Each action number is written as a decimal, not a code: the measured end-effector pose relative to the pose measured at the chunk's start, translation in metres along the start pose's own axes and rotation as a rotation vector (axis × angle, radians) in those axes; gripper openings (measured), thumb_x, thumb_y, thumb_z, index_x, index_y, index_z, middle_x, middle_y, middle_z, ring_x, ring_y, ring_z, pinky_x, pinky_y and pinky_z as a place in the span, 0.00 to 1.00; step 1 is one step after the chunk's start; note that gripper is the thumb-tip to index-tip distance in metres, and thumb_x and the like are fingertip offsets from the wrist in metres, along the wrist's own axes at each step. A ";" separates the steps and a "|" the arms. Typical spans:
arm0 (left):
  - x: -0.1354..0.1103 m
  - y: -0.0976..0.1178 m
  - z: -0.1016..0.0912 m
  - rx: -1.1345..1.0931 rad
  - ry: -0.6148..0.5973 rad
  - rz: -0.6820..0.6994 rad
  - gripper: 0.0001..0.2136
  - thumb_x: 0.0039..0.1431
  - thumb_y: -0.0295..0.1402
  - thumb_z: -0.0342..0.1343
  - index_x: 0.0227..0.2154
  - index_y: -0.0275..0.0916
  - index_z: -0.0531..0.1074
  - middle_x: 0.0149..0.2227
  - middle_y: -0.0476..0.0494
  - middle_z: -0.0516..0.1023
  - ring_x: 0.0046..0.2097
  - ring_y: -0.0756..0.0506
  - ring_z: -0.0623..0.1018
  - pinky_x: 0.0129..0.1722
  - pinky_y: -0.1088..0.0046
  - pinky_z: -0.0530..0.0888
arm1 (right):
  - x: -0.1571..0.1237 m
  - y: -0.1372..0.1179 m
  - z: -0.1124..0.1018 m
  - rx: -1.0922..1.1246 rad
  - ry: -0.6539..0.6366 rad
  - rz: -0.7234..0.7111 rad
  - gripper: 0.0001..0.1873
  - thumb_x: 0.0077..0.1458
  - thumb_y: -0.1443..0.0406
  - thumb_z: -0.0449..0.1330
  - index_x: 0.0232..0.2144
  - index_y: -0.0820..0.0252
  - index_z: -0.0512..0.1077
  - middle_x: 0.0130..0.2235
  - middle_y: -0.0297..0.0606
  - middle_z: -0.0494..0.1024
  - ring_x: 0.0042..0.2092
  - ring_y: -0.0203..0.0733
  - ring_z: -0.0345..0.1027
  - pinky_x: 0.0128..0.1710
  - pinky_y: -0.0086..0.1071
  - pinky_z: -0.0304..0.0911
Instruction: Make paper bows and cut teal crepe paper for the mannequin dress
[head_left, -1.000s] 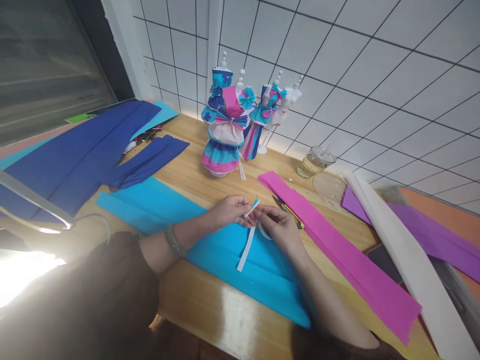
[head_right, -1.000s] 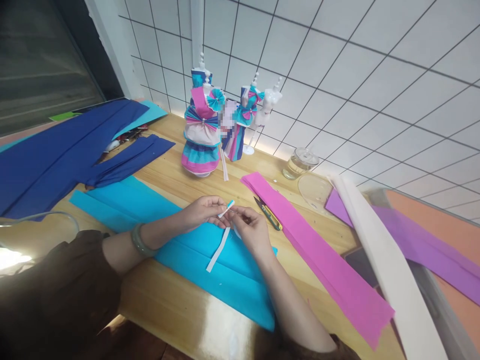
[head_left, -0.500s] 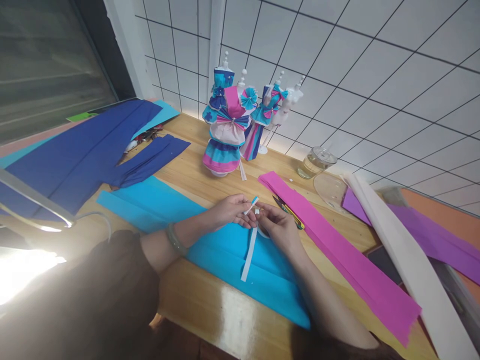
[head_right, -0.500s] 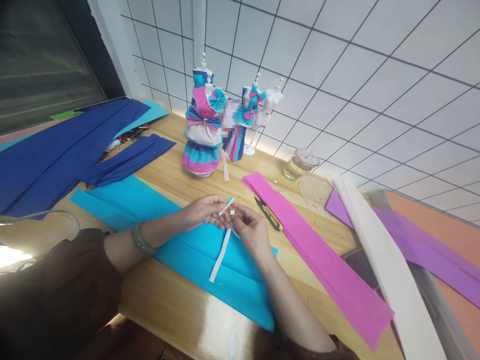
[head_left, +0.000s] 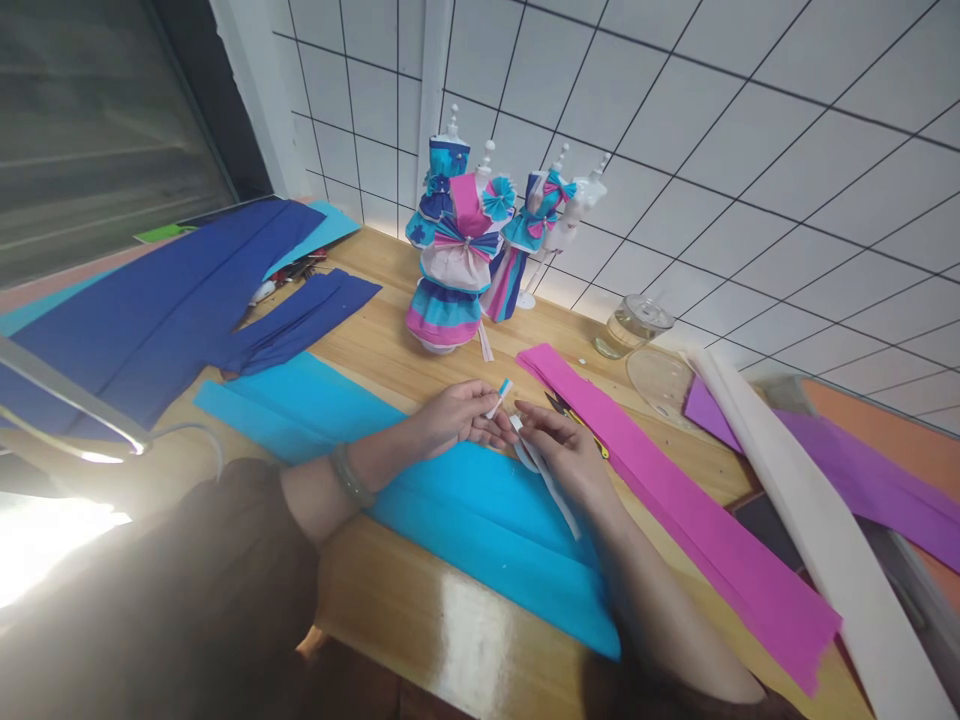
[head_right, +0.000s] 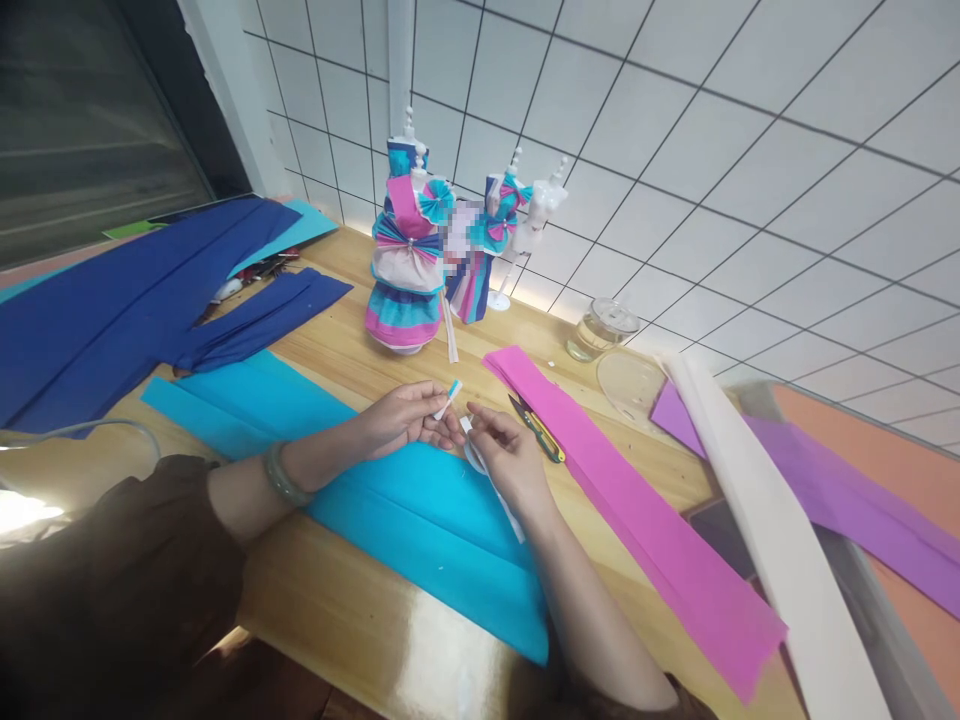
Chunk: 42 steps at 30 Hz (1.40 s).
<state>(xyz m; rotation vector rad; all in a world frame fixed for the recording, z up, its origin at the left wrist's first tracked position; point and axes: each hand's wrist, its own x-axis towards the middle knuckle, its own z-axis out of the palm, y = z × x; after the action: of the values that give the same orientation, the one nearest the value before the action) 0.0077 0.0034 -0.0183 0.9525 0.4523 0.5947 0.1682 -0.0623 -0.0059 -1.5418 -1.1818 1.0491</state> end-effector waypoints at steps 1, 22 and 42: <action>0.000 0.000 0.000 -0.001 -0.019 0.002 0.10 0.54 0.37 0.52 0.29 0.34 0.62 0.29 0.40 0.73 0.33 0.45 0.76 0.34 0.67 0.72 | -0.001 -0.001 0.000 -0.002 0.025 -0.029 0.21 0.42 0.61 0.60 0.41 0.60 0.72 0.36 0.40 0.75 0.33 0.40 0.68 0.32 0.33 0.61; 0.000 -0.016 0.003 0.485 0.116 0.193 0.11 0.54 0.39 0.49 0.29 0.35 0.63 0.24 0.48 0.71 0.27 0.51 0.73 0.26 0.76 0.71 | -0.008 -0.003 0.009 -0.475 0.107 -0.460 0.06 0.50 0.65 0.56 0.27 0.60 0.72 0.28 0.36 0.73 0.30 0.37 0.62 0.31 0.31 0.57; -0.004 -0.002 -0.002 0.102 -0.172 -0.094 0.13 0.54 0.40 0.51 0.26 0.33 0.65 0.22 0.44 0.73 0.25 0.50 0.75 0.23 0.79 0.66 | -0.002 0.002 0.003 0.074 -0.052 -0.056 0.13 0.43 0.56 0.62 0.28 0.59 0.76 0.30 0.36 0.75 0.31 0.38 0.65 0.29 0.31 0.60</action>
<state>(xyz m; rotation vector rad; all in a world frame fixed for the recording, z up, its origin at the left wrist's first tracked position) 0.0040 0.0017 -0.0206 1.0641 0.3742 0.4035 0.1649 -0.0644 -0.0083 -1.4241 -1.2023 1.0895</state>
